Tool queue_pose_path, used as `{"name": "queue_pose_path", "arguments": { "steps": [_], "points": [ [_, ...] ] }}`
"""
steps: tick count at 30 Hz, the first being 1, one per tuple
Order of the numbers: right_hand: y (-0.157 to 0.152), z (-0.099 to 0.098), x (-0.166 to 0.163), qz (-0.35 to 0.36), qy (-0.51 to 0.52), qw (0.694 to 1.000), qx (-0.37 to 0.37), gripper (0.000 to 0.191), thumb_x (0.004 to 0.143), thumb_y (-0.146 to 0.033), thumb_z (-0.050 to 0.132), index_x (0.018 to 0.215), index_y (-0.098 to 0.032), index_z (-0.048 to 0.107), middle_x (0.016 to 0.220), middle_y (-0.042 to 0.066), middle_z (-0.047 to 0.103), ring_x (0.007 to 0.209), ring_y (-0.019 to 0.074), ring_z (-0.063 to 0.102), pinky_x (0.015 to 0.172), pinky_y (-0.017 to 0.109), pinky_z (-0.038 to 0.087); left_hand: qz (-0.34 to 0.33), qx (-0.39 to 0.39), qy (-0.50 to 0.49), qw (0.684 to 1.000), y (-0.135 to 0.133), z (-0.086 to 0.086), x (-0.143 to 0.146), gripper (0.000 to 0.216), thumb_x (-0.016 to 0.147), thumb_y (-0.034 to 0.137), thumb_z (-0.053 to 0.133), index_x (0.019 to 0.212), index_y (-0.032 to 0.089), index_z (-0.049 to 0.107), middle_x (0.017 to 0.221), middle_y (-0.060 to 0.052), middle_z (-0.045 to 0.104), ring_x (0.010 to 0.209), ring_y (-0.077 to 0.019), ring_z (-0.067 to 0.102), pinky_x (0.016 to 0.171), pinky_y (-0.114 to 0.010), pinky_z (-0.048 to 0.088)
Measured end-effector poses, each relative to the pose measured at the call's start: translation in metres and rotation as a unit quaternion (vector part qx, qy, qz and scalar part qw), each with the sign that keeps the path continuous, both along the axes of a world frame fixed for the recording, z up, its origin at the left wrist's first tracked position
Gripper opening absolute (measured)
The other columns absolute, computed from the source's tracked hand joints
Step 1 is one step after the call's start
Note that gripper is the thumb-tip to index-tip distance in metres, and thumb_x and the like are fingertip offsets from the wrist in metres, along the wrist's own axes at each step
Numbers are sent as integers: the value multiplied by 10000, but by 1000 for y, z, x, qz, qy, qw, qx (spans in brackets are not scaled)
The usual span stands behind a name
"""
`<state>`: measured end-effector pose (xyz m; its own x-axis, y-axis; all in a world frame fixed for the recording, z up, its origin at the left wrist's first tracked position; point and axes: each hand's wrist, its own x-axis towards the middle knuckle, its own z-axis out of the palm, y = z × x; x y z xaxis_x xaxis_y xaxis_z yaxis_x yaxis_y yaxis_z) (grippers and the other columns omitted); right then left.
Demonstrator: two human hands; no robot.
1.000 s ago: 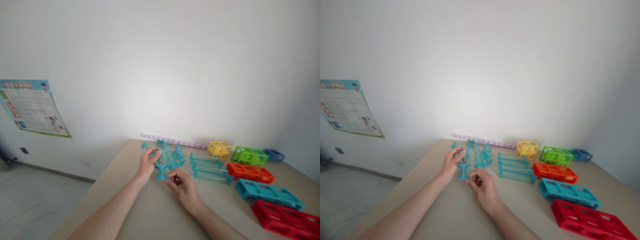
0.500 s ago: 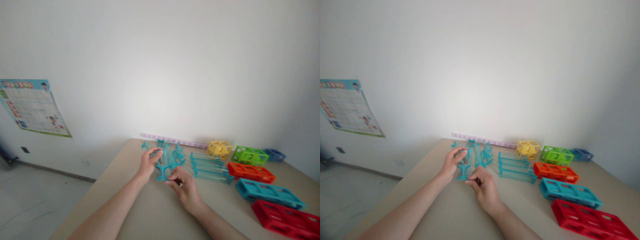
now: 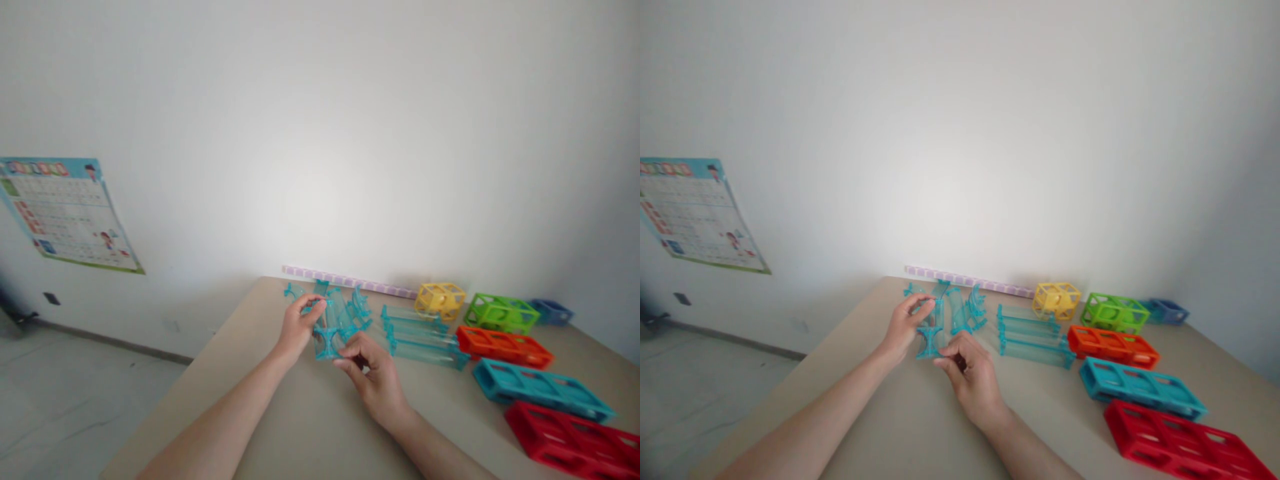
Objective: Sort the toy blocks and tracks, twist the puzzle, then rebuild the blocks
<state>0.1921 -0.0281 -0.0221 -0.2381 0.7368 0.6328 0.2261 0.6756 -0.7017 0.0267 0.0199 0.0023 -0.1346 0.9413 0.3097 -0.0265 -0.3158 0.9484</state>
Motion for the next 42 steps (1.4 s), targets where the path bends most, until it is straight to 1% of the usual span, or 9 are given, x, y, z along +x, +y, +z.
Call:
{"name": "queue_pose_path", "arguments": {
  "steps": [7,12,17,20,22,26,31,36,42],
  "points": [
    [-3,2,1,-9,2,1000,-27,133,858,-334,610,831,-209,574,685,-13,494,602,129,461,562,256,374,7,-25,4,1000,-1,-1,0,342,742,492,635,883,181,624,775,-10,581,526,-87,519,365,-145,371],
    [-8,6,-2,53,-3,986,-157,251,882,-413,548,1026,-216,491,774,-7,505,619,118,487,510,226,383,-11,27,-41,999,-5,3,1,317,769,459,635,911,181,578,784,3,583,571,-101,583,496,-196,477],
    [-6,0,-4,122,58,948,-287,303,901,-507,468,991,-222,420,719,-30,477,573,114,511,450,211,392,-41,66,27,997,-8,-3,2,313,827,430,585,1022,189,540,680,19,584,529,-109,568,520,-223,488],
    [-4,-1,-5,130,85,933,-325,332,880,-536,488,903,-213,411,728,-31,473,561,110,532,429,204,391,-31,136,110,984,-8,-6,2,264,839,389,584,1009,186,589,932,-54,624,716,-131,607,660,-245,502],
    [-2,-1,-5,131,89,927,-339,355,853,-542,527,848,-208,407,696,-42,463,534,105,530,418,199,384,-35,174,146,973,-7,-8,1,240,850,368,575,1002,187,615,1070,-83,594,864,-162,605,752,-265,495],
    [0,0,-6,130,93,921,-354,376,820,-548,558,794,-199,420,630,-52,452,483,96,498,397,195,370,-53,184,153,969,-5,-10,0,234,875,349,545,1031,187,609,1120,-96,572,980,-192,586,817,-292,480],
    [1,0,-6,131,89,923,-352,384,809,-547,566,760,-184,453,603,-51,445,465,88,476,392,192,371,-68,181,145,970,-6,-9,0,231,884,339,534,1043,185,599,1152,-103,562,971,-186,586,813,-289,479],
    [2,1,-6,133,84,923,-350,396,793,-556,576,749,-179,461,600,-51,441,449,82,457,387,192,362,-79,184,147,969,-7,-8,0,221,885,337,533,1035,186,593,1154,-99,554,836,-149,606,767,-288,489],
    [1,-1,-7,119,78,929,-342,364,811,-531,546,729,-199,421,596,-59,407,453,93,440,392,208,357,-58,195,156,967,-7,-7,-1,212,872,325,551,1030,192,599,1139,-99,556,987,-194,575,792,-287,484]
  ]
}}
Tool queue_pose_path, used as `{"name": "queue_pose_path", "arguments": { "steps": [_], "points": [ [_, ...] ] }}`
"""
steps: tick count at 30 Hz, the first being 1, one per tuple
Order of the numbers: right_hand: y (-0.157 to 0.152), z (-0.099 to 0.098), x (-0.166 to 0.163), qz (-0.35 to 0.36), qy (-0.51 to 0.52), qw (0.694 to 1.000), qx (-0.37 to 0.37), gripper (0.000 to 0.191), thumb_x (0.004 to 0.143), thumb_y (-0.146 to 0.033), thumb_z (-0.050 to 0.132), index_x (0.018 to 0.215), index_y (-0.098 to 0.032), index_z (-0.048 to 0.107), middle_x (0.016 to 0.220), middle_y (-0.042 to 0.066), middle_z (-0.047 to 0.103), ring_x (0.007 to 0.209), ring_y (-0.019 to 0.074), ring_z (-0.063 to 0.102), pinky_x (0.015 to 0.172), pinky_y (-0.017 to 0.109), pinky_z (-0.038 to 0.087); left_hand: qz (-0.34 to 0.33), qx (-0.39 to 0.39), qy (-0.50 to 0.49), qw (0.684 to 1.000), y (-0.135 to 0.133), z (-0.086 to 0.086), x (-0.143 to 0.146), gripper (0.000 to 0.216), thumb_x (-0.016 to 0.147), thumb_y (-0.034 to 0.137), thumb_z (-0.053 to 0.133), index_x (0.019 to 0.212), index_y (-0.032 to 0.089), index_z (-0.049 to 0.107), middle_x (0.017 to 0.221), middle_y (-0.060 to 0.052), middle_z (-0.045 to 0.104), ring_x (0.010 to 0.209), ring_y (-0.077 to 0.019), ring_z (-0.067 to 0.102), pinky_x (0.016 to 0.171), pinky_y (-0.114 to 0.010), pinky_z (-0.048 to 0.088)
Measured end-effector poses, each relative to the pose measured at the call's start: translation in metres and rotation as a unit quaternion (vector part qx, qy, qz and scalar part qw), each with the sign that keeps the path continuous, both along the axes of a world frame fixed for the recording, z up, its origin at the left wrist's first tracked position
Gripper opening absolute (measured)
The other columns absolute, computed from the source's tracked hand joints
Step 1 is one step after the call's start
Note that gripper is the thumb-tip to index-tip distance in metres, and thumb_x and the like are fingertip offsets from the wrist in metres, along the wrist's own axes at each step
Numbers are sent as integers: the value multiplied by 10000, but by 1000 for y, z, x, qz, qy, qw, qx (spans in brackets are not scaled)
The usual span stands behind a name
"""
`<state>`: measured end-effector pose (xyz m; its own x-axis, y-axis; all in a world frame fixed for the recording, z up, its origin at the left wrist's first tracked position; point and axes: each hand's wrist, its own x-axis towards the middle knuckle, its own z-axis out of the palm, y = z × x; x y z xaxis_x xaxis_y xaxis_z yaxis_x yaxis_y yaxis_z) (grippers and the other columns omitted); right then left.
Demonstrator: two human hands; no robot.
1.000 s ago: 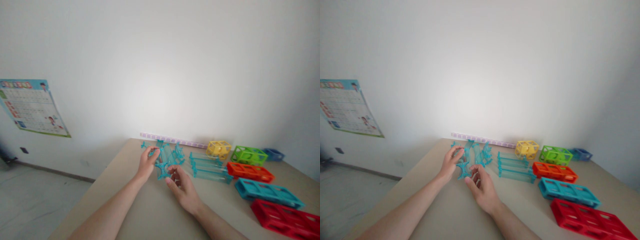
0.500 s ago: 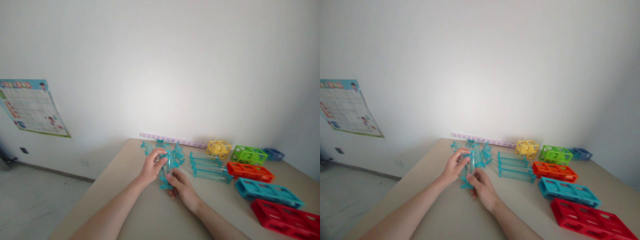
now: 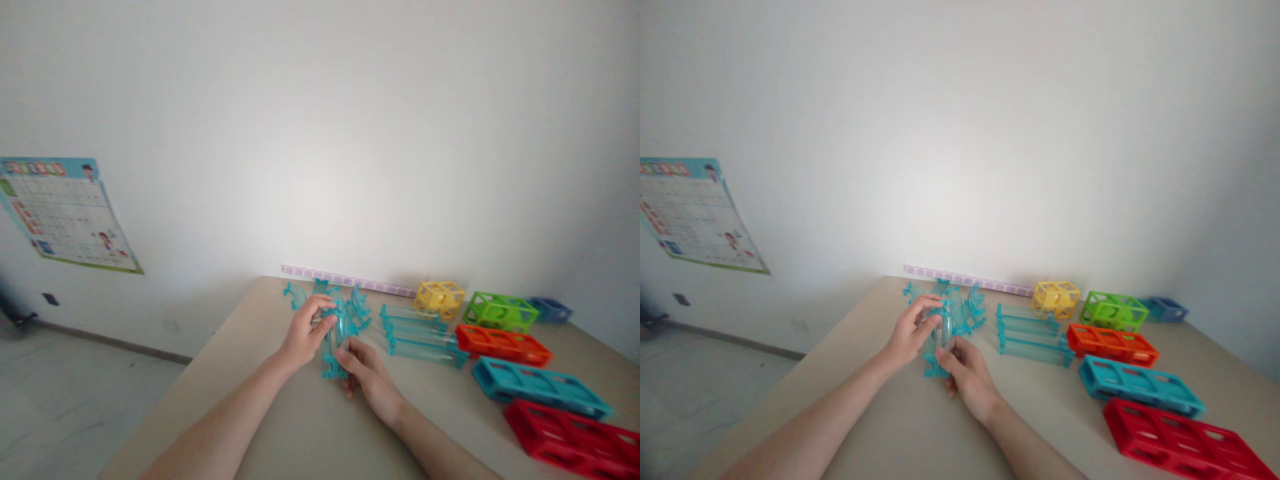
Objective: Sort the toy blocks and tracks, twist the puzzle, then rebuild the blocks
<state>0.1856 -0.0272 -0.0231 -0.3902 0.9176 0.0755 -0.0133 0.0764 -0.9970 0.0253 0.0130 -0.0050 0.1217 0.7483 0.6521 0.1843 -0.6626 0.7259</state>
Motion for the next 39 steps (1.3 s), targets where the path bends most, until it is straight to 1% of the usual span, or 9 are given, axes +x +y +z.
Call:
{"name": "queue_pose_path", "arguments": {
  "steps": [2,4,7,9,11,15,19,28,39],
  "points": [
    [0,0,1,-42,-16,998,43,318,839,-493,510,740,-206,413,617,-55,399,485,105,442,427,226,374,12,-15,-13,1000,-2,2,0,231,856,337,573,1034,190,588,1090,-90,566,948,-184,574,733,-258,489],
    [1,3,5,-133,-65,979,139,245,843,-421,508,757,-209,421,657,-39,422,554,124,455,505,251,397,16,-49,-30,998,-5,4,0,307,821,349,618,1079,197,553,1027,-64,573,848,-152,577,661,-225,483],
    [3,11,14,-262,-165,903,299,129,795,-289,539,792,-209,439,744,-7,482,689,161,483,652,294,408,-20,-117,-36,992,-8,3,2,492,756,344,688,1182,215,479,959,-20,563,714,-108,573,593,-198,473],
    [3,15,18,-285,-212,867,350,95,768,-226,526,820,-208,450,787,8,508,744,179,500,705,310,403,-52,-151,-14,987,-9,1,5,477,742,328,695,1156,196,498,922,-11,563,675,-99,575,578,-195,473],
    [2,16,20,-278,-237,862,351,94,753,-186,502,830,-209,454,787,10,522,742,180,515,700,303,401,-66,-157,5,985,-9,-2,8,424,749,298,679,1128,182,526,904,-13,566,685,-103,583,597,-201,483],
    [0,13,16,-245,-249,890,293,88,771,-185,485,845,-218,452,698,-22,528,622,152,520,620,269,392,-69,-131,-1,989,-11,-3,10,572,750,207,653,1279,228,436,960,-21,562,801,-124,606,713,-230,505],
    [-2,11,12,-223,-254,905,259,85,796,-201,484,870,-222,448,651,-38,522,569,141,513,570,255,373,-82,-135,-26,987,-12,1,10,600,720,152,662,1269,225,433,1014,-36,555,821,-123,618,760,-245,515],
    [-2,14,13,-221,-249,907,257,83,786,-206,487,855,-223,443,620,-41,508,551,145,509,555,250,363,-76,-133,-16,988,-11,2,10,495,707,124,664,1172,187,506,1143,-87,587,890,-151,632,802,-272,520],
    [-2,12,12,-213,-231,915,255,100,757,-176,496,825,-226,442,605,-51,487,539,136,483,527,240,329,-89,-122,-6,988,-14,7,9,458,702,119,661,1134,178,522,1061,-62,637,856,-155,643,821,-294,519]
  ]
}}
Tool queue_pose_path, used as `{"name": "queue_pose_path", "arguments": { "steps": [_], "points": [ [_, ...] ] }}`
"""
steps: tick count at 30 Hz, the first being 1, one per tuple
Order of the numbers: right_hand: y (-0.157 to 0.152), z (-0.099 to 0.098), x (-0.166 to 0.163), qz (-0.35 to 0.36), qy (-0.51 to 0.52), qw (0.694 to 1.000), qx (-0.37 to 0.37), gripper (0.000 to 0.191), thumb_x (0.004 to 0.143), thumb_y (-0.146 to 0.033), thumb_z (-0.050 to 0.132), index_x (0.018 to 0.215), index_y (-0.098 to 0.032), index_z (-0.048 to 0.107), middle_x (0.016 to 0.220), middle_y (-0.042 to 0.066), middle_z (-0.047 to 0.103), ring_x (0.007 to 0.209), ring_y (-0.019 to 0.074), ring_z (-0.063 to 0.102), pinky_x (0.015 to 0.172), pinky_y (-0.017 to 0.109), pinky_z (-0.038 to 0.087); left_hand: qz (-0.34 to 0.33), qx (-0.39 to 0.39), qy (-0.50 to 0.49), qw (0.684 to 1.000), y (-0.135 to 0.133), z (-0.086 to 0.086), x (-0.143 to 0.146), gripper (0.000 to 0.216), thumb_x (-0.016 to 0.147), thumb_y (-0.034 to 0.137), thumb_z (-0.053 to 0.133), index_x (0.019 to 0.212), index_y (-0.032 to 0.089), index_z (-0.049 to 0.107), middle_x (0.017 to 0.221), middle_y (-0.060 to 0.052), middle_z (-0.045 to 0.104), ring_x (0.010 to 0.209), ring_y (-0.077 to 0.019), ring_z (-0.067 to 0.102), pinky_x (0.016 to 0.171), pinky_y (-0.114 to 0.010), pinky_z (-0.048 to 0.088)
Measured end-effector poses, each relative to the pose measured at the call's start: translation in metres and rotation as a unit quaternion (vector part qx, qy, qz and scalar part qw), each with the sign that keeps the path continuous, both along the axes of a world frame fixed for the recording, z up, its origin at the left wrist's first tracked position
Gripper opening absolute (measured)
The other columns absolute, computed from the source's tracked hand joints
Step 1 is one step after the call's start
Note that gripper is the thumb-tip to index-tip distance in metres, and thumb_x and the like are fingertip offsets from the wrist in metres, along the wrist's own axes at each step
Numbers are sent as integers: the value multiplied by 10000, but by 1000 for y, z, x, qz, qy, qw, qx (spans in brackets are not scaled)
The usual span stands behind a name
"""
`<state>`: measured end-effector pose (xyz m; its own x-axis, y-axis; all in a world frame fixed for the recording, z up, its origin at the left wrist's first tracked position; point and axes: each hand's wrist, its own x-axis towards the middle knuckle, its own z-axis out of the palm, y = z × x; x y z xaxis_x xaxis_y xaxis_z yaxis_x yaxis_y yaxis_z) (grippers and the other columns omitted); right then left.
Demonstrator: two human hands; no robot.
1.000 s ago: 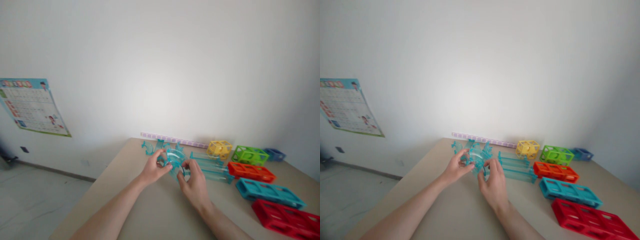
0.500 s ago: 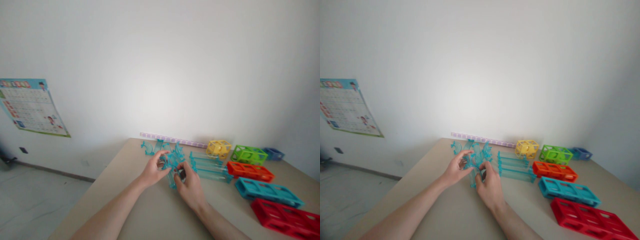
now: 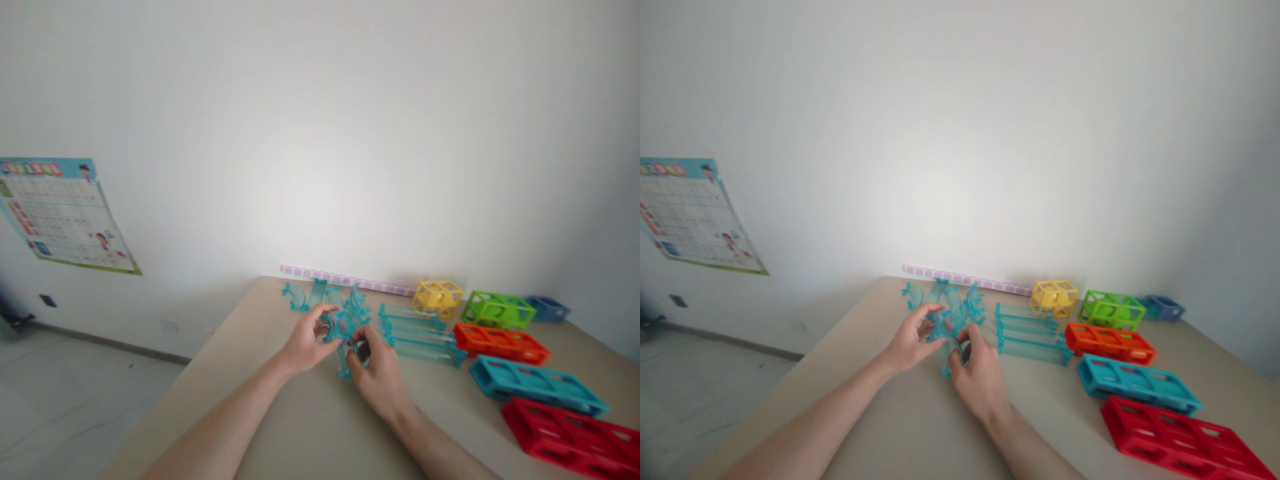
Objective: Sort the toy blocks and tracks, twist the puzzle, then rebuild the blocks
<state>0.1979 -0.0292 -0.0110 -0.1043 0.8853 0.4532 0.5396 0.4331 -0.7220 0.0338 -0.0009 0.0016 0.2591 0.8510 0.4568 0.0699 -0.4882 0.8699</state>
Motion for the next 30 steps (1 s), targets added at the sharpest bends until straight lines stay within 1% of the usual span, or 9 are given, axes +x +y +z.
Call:
{"name": "queue_pose_path", "arguments": {
  "steps": [11,18,24,30],
  "points": [
    [-1,1,-1,19,10,1000,-4,104,740,-166,493,810,-225,443,613,-50,498,529,127,470,525,235,337,-11,-15,-10,1000,1,-3,-1,434,702,153,682,1103,170,517,991,-59,655,869,-169,652,828,-296,509],
    [-1,2,-1,25,5,1000,-17,111,744,-162,493,810,-228,432,600,-57,484,526,129,471,521,234,333,-5,-14,-3,1000,1,-3,-1,420,700,137,671,1087,170,510,971,-51,653,853,-162,652,808,-285,516],
    [-1,1,-2,31,16,999,-18,118,730,-149,488,806,-224,437,612,-49,492,540,132,475,516,234,323,-10,-25,-16,1000,1,-4,-1,429,689,159,694,1073,172,504,966,-55,649,868,-171,651,817,-297,509],
    [-2,1,-2,32,7,999,-18,129,718,-138,489,801,-223,439,601,-58,477,530,125,457,521,232,326,-4,-14,-13,1000,2,-5,-1,442,675,137,698,1071,177,505,966,-50,634,848,-164,643,791,-284,514]
  ]
}}
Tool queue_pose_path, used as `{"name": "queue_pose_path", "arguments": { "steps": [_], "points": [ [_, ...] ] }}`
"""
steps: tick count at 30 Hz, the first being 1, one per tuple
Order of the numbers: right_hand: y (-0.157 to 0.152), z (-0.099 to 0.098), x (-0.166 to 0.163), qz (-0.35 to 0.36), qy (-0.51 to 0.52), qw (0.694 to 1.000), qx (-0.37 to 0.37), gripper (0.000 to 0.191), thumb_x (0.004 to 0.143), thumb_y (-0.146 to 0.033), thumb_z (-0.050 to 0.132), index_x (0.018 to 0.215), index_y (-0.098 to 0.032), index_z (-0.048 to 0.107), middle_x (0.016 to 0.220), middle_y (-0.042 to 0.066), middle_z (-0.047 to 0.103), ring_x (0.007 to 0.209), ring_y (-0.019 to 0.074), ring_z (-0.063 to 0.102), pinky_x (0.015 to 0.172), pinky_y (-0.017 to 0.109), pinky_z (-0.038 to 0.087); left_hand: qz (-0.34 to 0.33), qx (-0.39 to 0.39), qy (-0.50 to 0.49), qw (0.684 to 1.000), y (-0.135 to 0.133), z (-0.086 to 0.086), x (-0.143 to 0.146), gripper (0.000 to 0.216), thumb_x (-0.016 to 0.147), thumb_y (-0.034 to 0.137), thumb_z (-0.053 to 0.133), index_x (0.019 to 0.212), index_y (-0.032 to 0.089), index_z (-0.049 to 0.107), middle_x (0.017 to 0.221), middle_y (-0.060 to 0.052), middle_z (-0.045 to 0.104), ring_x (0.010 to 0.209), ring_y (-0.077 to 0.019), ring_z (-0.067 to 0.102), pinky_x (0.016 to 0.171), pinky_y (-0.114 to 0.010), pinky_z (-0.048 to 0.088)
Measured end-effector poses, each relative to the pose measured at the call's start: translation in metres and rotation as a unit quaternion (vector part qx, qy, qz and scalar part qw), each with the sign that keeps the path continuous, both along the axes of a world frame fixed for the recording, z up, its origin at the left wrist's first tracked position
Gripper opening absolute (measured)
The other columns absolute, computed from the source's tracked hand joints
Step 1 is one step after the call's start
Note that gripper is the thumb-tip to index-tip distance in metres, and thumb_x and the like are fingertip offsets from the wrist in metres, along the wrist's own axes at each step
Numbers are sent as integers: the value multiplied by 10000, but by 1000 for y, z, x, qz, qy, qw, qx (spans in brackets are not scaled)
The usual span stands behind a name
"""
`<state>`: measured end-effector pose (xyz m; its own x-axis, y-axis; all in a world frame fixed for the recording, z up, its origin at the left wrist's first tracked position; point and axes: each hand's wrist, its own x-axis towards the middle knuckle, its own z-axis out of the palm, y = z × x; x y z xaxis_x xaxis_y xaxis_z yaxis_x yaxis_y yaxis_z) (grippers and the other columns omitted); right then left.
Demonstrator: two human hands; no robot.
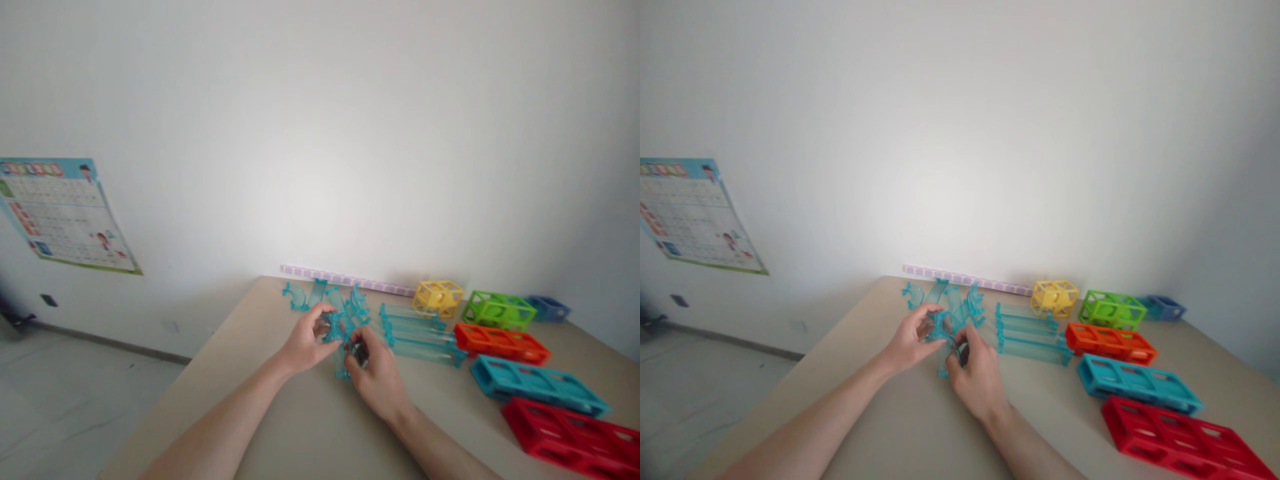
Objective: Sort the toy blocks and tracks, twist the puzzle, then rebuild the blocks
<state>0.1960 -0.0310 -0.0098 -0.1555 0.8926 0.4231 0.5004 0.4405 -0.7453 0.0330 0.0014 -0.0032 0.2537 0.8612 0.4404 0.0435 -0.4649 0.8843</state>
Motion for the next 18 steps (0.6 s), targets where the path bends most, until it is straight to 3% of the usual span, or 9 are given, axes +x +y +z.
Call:
{"name": "queue_pose_path", "arguments": {
  "steps": [10,18],
  "points": [
    [4,-3,2,-17,33,999,0,77,768,-188,502,805,-216,441,608,-56,440,544,126,422,521,234,315,-56,6,-24,998,-7,6,-3,508,677,206,739,1120,171,493,1064,-92,632,951,-197,636,879,-339,502],
    [6,-6,3,-16,44,999,-9,65,778,-191,501,792,-212,442,607,-62,425,537,114,406,512,225,301,-28,23,-23,999,-4,3,-2,480,678,266,756,1092,153,541,968,-67,667,872,-171,649,860,-328,512]
  ]
}}
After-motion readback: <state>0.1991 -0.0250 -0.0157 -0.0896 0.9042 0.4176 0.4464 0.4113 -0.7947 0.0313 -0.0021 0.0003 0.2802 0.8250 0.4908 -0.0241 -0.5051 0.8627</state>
